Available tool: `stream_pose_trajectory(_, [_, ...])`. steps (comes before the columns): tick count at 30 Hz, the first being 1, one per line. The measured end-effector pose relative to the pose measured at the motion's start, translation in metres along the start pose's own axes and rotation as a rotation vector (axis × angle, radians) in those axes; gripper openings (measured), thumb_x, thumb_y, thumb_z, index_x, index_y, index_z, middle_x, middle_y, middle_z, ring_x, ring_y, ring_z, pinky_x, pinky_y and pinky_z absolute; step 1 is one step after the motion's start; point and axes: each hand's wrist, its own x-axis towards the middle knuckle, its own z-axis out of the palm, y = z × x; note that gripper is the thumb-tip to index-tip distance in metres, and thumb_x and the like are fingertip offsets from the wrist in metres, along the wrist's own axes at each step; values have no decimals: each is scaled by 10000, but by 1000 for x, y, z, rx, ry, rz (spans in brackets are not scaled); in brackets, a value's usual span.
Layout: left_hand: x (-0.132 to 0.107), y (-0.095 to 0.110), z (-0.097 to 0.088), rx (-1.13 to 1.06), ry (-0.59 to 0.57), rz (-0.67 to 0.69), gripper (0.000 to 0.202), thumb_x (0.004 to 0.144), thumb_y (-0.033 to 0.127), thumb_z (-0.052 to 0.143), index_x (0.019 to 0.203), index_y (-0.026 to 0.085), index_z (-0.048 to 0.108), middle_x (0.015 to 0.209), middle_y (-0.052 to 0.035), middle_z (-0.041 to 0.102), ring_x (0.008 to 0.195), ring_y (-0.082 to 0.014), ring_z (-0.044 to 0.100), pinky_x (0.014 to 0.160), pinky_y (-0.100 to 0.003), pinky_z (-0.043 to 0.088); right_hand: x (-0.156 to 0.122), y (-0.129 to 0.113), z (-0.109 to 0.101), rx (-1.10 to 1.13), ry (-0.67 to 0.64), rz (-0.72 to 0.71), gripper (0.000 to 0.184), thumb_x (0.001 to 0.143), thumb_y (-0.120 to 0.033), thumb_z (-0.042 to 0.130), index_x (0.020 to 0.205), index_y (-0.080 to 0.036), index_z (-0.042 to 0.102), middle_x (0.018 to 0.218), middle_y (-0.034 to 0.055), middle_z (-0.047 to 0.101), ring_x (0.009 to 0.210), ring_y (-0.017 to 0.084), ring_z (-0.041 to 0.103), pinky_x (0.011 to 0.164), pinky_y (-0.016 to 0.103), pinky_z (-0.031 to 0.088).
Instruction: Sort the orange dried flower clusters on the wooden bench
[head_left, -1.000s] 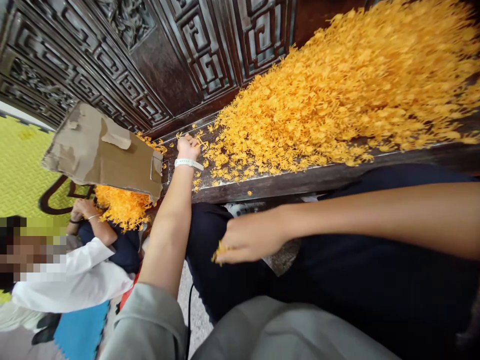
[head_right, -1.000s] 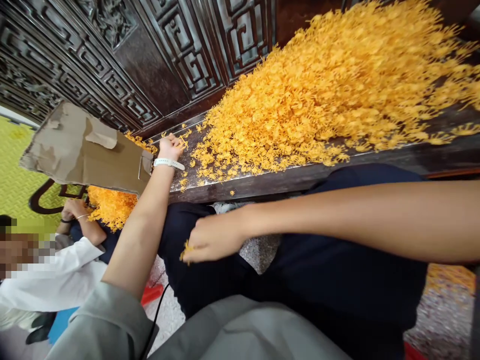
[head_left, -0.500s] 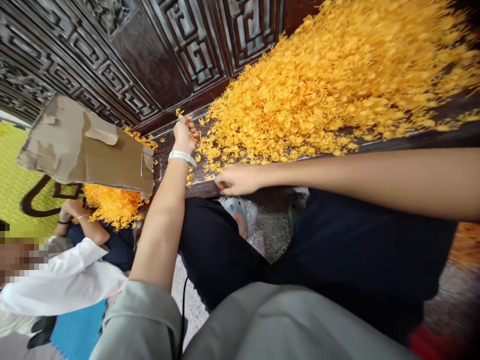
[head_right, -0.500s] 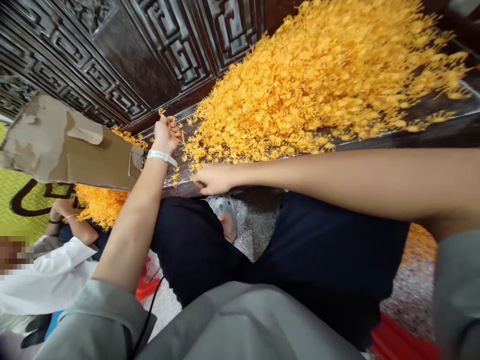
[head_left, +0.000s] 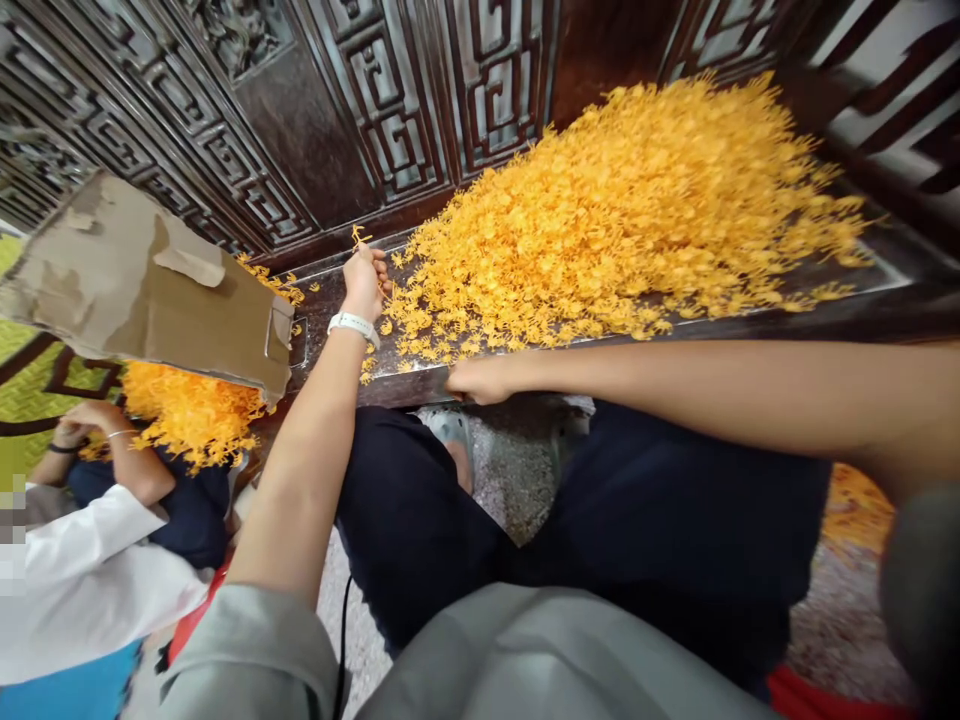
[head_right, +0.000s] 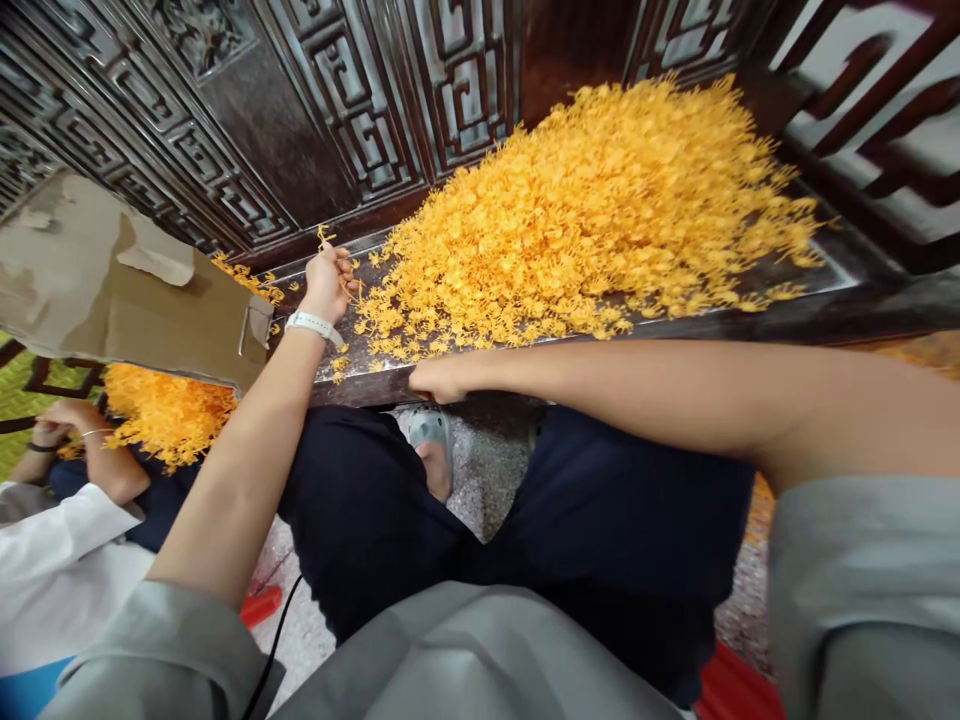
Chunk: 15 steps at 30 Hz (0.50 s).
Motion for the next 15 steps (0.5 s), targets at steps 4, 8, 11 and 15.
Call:
stream_pose_trajectory(4, [0,0,-5,85,-7,45,467,1161,407,434,762,184,528,581,52,394,425,-69,307,418,-176,253,-13,-22,-28,39,-91,53,301,830,10,606,1045,-68,803,974,119,780,811,187,647,730,294,440])
stream_pose_trajectory(8, [-2,1,-9,171,-23,76,445,1157,352,405,774,175,549,572,45,419,425,-84,316,409,-186,269,-63,-42,-81,677,-145,-219,137,779,-207,832,867,-142,751,802,8,714,714,133,642,704,255,507])
stream_pose_trajectory(11, [-1,2,-10,159,-50,97,450,1157,346,400,771,171,551,573,42,423,426,-83,314,411,-191,264,-108,-50,-94,1438,675,-387,258,742,-321,877,844,-179,687,792,-17,662,706,100,600,685,229,509])
stream_pose_trajectory(15, [-3,-1,-10,247,-53,140,473,1161,367,396,750,182,539,576,30,423,444,-99,327,439,-218,280,-130,-64,-42,1932,1347,145,252,690,-151,785,895,-178,642,707,-62,542,623,64,486,583,177,413])
